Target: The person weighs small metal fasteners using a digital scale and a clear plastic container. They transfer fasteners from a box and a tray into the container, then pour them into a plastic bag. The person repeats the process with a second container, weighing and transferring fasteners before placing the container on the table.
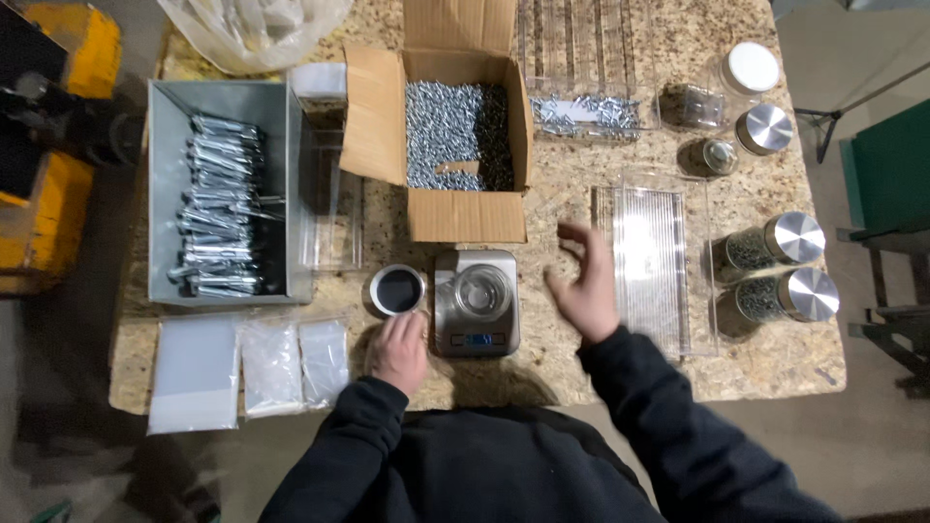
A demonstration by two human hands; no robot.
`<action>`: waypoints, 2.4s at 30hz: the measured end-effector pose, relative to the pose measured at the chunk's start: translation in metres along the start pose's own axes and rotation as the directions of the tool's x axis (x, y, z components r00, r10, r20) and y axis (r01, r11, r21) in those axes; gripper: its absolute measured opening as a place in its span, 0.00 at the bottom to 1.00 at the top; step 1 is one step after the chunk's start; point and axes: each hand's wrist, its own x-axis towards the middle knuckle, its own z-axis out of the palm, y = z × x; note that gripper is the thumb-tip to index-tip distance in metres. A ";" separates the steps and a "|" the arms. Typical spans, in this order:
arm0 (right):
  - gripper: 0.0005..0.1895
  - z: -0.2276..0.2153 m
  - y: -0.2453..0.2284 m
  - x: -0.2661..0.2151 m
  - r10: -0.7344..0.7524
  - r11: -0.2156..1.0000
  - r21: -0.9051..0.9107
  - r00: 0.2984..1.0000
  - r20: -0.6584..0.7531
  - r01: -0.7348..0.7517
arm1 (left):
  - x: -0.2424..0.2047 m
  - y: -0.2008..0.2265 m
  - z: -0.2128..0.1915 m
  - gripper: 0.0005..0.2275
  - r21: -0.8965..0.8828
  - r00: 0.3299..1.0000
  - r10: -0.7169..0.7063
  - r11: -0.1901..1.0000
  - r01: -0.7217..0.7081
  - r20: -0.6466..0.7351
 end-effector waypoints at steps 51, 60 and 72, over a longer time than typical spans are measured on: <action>0.17 -0.058 0.035 -0.066 0.268 0.952 -0.104 0.947 -0.178 -0.289 | 0.007 0.038 -0.059 0.06 -0.240 0.991 0.079 0.965 -0.103 -0.108; 0.16 -0.036 0.044 -0.067 0.241 0.965 -0.082 0.964 -0.110 -0.250 | 0.024 0.032 -0.069 0.06 -0.258 0.983 0.088 0.958 -0.128 -0.162; 0.16 -0.021 -0.005 0.024 0.008 0.999 -0.047 0.998 -0.069 -0.011 | 0.033 0.028 -0.075 0.05 -0.198 0.981 0.100 0.971 -0.133 -0.165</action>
